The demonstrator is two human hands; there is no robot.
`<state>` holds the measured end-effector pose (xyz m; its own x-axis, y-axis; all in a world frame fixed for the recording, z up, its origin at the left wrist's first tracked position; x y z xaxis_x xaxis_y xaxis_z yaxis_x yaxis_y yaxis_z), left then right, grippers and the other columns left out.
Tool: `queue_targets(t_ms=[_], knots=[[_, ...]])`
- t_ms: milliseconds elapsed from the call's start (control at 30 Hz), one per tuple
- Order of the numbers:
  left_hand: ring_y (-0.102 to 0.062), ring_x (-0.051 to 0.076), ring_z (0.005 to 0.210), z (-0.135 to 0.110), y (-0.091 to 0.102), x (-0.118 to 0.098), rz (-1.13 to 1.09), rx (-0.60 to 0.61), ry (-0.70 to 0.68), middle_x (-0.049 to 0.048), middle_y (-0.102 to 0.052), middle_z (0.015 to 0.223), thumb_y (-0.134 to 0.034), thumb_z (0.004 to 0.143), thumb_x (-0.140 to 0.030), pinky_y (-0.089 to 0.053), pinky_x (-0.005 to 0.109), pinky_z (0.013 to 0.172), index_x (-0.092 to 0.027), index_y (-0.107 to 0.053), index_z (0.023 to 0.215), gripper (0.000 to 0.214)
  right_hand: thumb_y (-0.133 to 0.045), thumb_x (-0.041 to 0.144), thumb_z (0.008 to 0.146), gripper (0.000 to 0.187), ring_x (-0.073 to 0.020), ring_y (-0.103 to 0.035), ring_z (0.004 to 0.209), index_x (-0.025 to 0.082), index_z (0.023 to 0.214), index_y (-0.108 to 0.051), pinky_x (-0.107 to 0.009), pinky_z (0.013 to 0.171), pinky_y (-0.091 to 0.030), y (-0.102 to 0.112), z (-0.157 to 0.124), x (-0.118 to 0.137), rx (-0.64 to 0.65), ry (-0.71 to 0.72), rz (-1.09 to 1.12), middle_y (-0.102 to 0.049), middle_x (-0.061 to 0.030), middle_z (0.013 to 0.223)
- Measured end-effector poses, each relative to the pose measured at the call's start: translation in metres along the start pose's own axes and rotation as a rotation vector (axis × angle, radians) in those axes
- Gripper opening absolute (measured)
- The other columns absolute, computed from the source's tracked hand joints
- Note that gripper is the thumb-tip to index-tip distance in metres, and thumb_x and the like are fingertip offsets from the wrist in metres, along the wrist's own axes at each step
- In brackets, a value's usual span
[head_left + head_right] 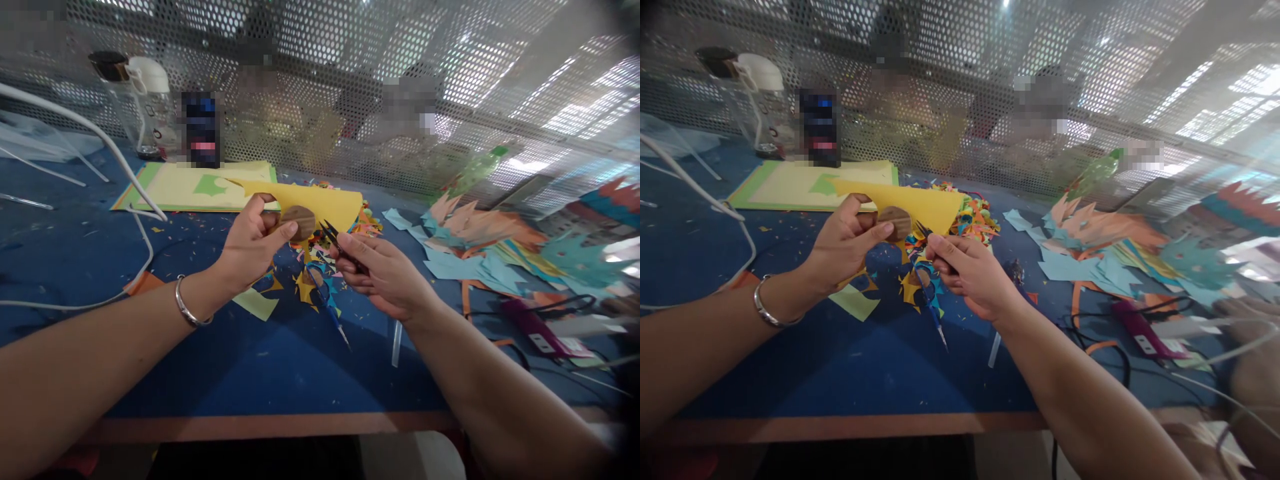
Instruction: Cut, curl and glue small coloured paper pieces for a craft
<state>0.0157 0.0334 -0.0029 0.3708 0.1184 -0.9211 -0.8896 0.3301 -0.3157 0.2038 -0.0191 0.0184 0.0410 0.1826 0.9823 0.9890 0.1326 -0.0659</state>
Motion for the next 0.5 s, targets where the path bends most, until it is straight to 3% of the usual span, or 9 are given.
queue_targets(t_ms=[267,500], knots=[[-0.072,0.019,0.084,-0.0058,-0.0073,0.0064,0.014,0.202,0.022,0.0029,-0.072,0.084,-0.077,0.078,-0.026,-0.054,0.032,0.082,-0.019,-0.048,0.118,0.049,-0.078,0.056,0.074,0.044,0.0001,-0.027,0.038,0.015,0.073,-0.062,-0.018,0.036,-0.01,-0.0015,-0.0004,-0.0001,-0.011,0.01,-0.024,-0.042,0.0077,0.054],[-0.073,0.02,0.087,-0.0029,-0.0055,0.01,0.002,0.249,-0.01,0.0053,-0.073,0.089,-0.078,0.078,-0.029,-0.054,0.036,0.087,-0.017,-0.047,0.11,0.045,-0.08,0.057,0.072,0.046,0.0008,-0.028,0.037,0.014,0.074,-0.063,-0.017,0.036,-0.01,-0.0006,-0.0006,-0.0005,0.004,0.014,0.011,-0.042,0.0077,0.054]])
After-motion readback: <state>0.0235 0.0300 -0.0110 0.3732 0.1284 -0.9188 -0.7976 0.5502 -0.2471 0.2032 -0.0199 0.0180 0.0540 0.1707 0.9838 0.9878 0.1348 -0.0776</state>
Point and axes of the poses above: each hand's wrist, its own z-axis towards the middle knuckle, its own y-axis out of the back of the hand, x = y × z, the point moved 1 cm from there along z, towards the middle knuckle
